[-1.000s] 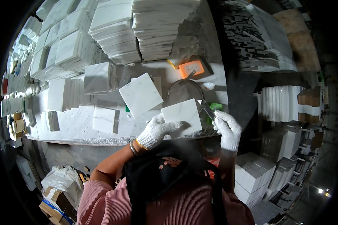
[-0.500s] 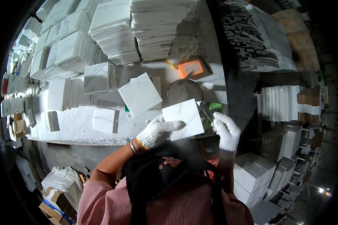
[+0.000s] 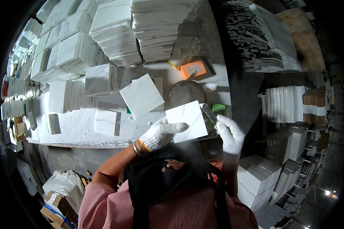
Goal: The person repeatedly picks up white square tiles from a stack, uses a small tool to scrape or smooth the edges, and then uses a green block to rub the edges. The person handles the tiles one at a time, placing them back on the stack after finishing each one.
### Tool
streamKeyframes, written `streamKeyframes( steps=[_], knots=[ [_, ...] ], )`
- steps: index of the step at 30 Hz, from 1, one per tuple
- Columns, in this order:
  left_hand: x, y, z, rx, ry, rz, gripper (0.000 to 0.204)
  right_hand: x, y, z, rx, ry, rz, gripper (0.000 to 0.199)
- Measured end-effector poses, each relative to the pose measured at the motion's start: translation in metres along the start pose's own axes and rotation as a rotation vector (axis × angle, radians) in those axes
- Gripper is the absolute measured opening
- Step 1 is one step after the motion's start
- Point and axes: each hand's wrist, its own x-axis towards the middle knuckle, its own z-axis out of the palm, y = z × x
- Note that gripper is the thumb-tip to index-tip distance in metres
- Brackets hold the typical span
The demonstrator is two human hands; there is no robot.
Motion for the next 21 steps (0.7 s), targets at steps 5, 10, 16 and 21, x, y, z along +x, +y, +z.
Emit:
streamKeyframes(
  steps=[5,10,16,21],
  knots=[
    [0.0,-0.001,-0.003,0.061,0.021,0.001,0.042,0.0,0.005,0.001,-0.032,-0.006,-0.07,0.022],
    [-0.006,0.012,0.009,0.188,0.088,-0.053,0.041,0.002,0.01,0.001,-0.128,0.003,-0.188,0.021],
    [-0.005,0.009,0.011,0.217,0.107,0.044,0.04,0.003,0.012,0.003,-0.204,0.015,-0.298,0.022],
    [-0.006,0.013,0.006,0.298,0.066,-0.009,0.034,0.004,0.014,0.001,-0.226,0.035,-0.34,0.022]
  ],
)
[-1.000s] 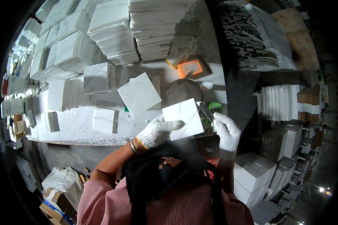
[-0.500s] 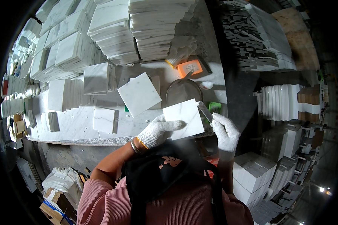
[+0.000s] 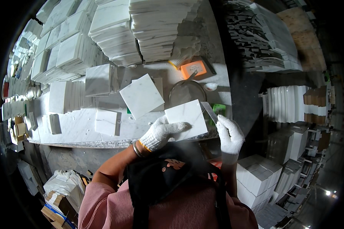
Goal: The person repeatedly picks up white square tiles from a stack, uses a small tool to scrape or smooth the edges, and then uses a green block to rub the edges. The person handles the tiles one at a time, placing them back on the stack after finishing each one.
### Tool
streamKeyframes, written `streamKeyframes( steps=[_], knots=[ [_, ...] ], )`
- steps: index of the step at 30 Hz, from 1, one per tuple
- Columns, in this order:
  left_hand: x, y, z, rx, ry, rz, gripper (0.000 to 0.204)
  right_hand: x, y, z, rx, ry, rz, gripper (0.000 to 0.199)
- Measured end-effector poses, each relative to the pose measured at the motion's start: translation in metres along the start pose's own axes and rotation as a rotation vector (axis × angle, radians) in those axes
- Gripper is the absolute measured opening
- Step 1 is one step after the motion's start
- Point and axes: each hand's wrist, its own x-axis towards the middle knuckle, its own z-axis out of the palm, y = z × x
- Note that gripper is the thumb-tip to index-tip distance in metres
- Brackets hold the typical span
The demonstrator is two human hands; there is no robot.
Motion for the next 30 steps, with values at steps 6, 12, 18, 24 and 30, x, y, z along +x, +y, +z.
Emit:
streamKeyframes(
  steps=[6,12,18,24,30],
  knots=[
    [0.001,-0.003,0.004,0.007,0.023,0.091,0.033,-0.001,-0.012,-0.001,0.237,0.018,0.279,0.022],
    [0.002,-0.005,0.003,0.019,0.03,0.1,0.034,0.003,-0.017,-0.001,0.301,-0.031,0.419,0.022],
    [0.001,-0.003,0.004,0.022,0.05,0.088,0.033,-0.002,-0.005,-0.003,0.26,-0.064,0.412,0.022],
    [0.002,-0.006,0.0,0.013,0.05,0.081,0.034,0.0,-0.009,-0.007,0.327,-0.043,0.481,0.022],
    [0.001,-0.002,0.002,0.035,0.075,0.074,0.033,0.016,0.03,0.011,0.007,-0.073,0.251,0.023]
  ],
)
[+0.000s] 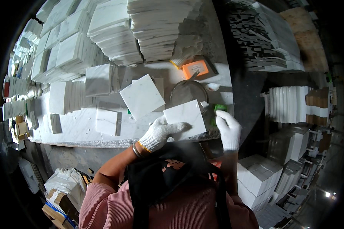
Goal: The person repeatedly picks up white square tiles from a stack, uses a small tool to scrape or smooth the edges, and then uses a green block to rub the edges. The person handles the tiles one at a time, placing them back on the stack after finishing each one.
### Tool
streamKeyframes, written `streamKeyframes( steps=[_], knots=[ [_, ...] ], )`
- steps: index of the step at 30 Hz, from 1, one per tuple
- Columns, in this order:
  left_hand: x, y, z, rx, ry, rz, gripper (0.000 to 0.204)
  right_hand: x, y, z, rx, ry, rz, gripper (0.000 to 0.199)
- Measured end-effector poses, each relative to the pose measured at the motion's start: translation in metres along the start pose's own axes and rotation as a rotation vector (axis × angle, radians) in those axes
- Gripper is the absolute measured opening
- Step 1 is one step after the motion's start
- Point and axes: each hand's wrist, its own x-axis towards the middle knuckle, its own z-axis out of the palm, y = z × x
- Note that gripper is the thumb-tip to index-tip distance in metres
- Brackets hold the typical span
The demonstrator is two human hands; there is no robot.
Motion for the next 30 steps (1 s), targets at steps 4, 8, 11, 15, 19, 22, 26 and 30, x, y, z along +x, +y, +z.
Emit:
streamKeyframes(
  steps=[4,8,11,15,19,22,26,30],
  knots=[
    [0.001,0.001,0.002,-0.014,0.006,-0.003,0.033,0.013,0.039,0.022,-0.159,-0.138,-0.038,0.021],
    [0.001,-0.002,-0.002,-0.052,-0.002,-0.006,0.039,0.042,0.03,0.012,-0.219,0.046,-0.051,0.026],
    [0.003,-0.007,-0.005,-0.03,0.037,-0.047,0.04,0.073,0.038,0.003,-0.32,0.159,-0.059,0.041],
    [0.001,0.001,0.001,-0.019,0.008,-0.019,0.037,0.108,0.06,0.021,-0.233,0.037,-0.099,0.048],
    [0.0,0.007,0.005,0.038,0.003,0.001,0.033,0.121,0.084,0.027,-0.331,-0.097,-0.209,0.039],
    [-0.002,0.008,0.004,0.009,-0.017,0.004,0.031,0.101,0.043,0.016,0.242,-0.159,0.098,0.031],
    [-0.001,0.009,0.004,0.012,-0.02,-0.012,0.03,0.068,0.014,-0.009,0.171,-0.18,0.021,0.032],
    [-0.002,0.007,0.004,-0.024,-0.041,0.011,0.029,0.047,-0.022,-0.024,0.082,-0.25,-0.064,0.041]
  ],
)
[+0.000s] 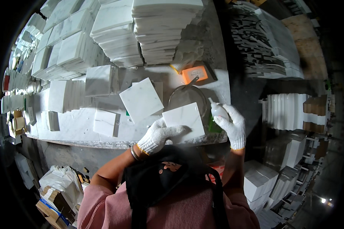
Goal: The person repeatedly picks up white square tiles from a stack, uses a small tool to scrape or smooth the edges, and then uses a green block to rub the edges. The person handles the tiles one at a time, placing them back on the stack after finishing each one.
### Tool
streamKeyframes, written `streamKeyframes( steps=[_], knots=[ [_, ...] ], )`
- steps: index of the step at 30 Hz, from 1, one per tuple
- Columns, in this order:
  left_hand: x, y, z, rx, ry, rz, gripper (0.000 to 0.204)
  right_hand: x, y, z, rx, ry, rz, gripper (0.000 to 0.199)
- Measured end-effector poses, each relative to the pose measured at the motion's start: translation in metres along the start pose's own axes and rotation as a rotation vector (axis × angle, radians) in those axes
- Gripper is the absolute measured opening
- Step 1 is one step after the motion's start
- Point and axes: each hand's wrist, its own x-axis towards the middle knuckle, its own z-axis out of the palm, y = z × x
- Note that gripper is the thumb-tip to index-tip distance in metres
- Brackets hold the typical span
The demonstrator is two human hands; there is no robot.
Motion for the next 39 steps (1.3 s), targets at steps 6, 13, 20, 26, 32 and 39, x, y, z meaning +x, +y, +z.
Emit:
streamKeyframes(
  steps=[6,13,20,26,32,39],
  knots=[
    [0.0,0.003,-0.001,0.047,-0.011,0.003,0.027,-0.012,-0.018,-0.002,-0.146,-0.01,-0.097,0.038],
    [0.001,0.001,-0.003,0.068,-0.012,-0.007,0.028,-0.014,-0.025,-0.001,-0.175,-0.021,-0.092,0.037],
    [0.0,0.0,-0.003,0.049,-0.009,0.002,0.029,-0.015,-0.03,-0.001,-0.205,-0.011,-0.094,0.036],
    [-0.003,0.003,0.001,0.051,0.012,0.026,0.031,-0.015,-0.028,0.0,-0.211,-0.014,-0.108,0.037],
    [0.0,-0.004,-0.003,0.034,0.003,0.047,0.036,-0.015,-0.029,0.0,-0.221,-0.018,-0.104,0.037],
    [-0.001,-0.004,-0.001,0.011,0.013,0.045,0.037,-0.015,-0.026,-0.001,-0.233,-0.025,-0.122,0.039]
  ],
)
